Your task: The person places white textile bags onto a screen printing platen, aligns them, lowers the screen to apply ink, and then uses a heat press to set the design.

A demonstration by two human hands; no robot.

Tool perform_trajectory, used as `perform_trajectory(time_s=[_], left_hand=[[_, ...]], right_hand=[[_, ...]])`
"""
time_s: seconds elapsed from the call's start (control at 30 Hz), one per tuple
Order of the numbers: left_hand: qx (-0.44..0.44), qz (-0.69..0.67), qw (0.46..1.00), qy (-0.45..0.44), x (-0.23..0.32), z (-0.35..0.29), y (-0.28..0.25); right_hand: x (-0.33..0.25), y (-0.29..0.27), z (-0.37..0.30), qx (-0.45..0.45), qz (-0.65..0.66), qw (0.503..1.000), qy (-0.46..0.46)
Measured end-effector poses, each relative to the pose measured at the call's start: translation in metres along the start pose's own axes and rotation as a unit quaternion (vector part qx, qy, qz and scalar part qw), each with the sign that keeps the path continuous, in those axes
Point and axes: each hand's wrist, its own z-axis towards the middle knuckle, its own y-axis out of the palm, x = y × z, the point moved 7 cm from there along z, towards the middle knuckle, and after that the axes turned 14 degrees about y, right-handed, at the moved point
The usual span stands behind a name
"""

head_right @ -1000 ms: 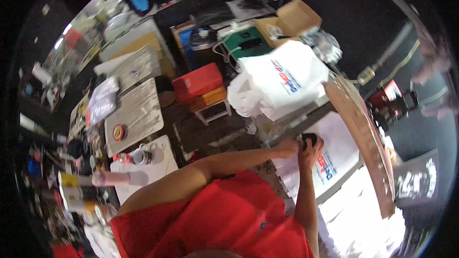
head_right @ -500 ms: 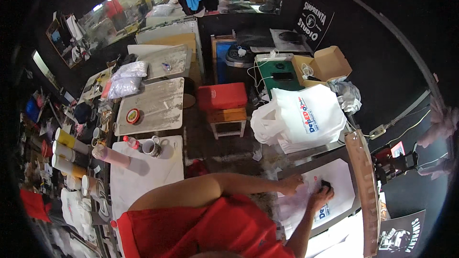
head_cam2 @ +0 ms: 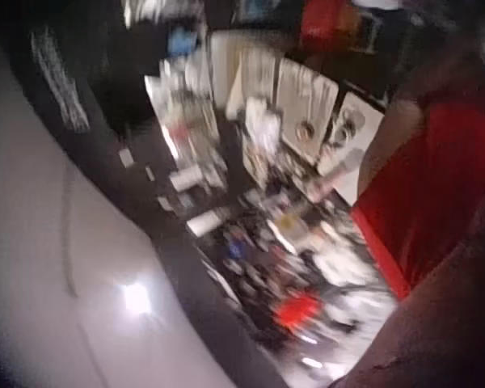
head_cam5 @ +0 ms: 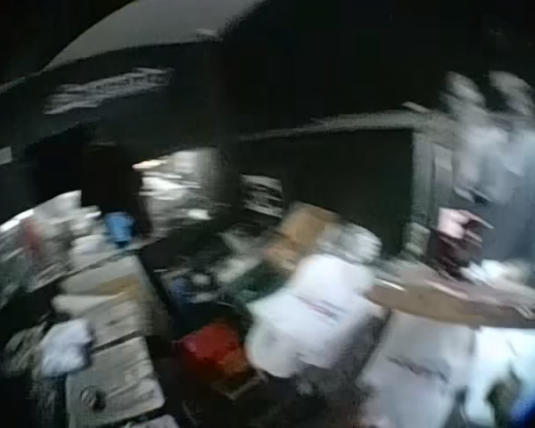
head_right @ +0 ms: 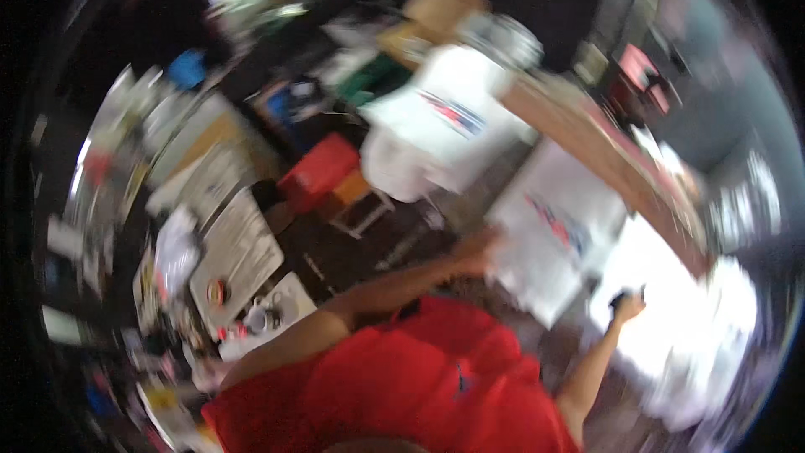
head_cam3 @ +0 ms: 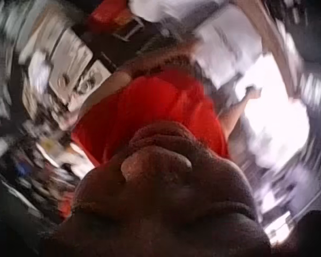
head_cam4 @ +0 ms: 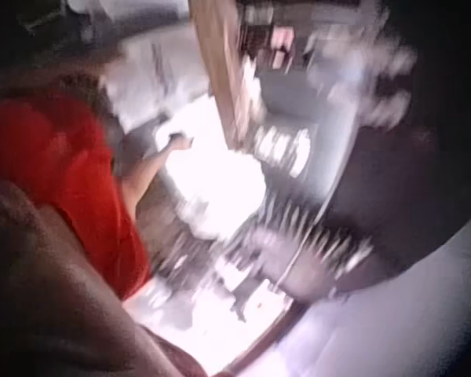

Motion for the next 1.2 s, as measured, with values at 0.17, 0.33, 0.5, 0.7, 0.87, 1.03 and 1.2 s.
perform_trajectory(time_s=[0.17, 0.33, 0.5, 0.7, 0.87, 1.03, 1.2], left_hand=[[0.020, 0.280, 0.956, 0.079, -0.008, -0.037, -0.039], [0.073, 0.271, 0.959, 0.042, -0.030, -0.044, -0.031], [0.018, 0.278, 0.960, 0.015, -0.043, -0.026, -0.042], [0.018, 0.276, 0.955, -0.107, -0.052, -0.002, -0.060], [-0.027, 0.345, 0.937, -0.052, -0.093, 0.022, -0.056], [0.020, 0.225, 0.958, -0.178, -0.051, 0.008, -0.037], [0.107, 0.009, 0.970, -0.218, -0.060, -0.034, -0.061]], right_hand=[[0.026, -0.068, -0.143, 0.045, 0.193, 0.911, 0.360], [0.064, -0.135, -0.256, -0.068, 0.203, 0.861, 0.462], [0.117, -0.172, -0.339, -0.193, -0.004, 0.811, 0.552], [0.067, -0.205, -0.261, -0.040, 0.085, 0.896, 0.433], [-0.033, -0.139, -0.162, -0.162, 0.210, 0.929, 0.259], [-0.081, -0.090, -0.099, -0.028, 0.092, 0.977, 0.191], [-0.077, -0.031, -0.107, -0.085, 0.034, 0.964, 0.251]])
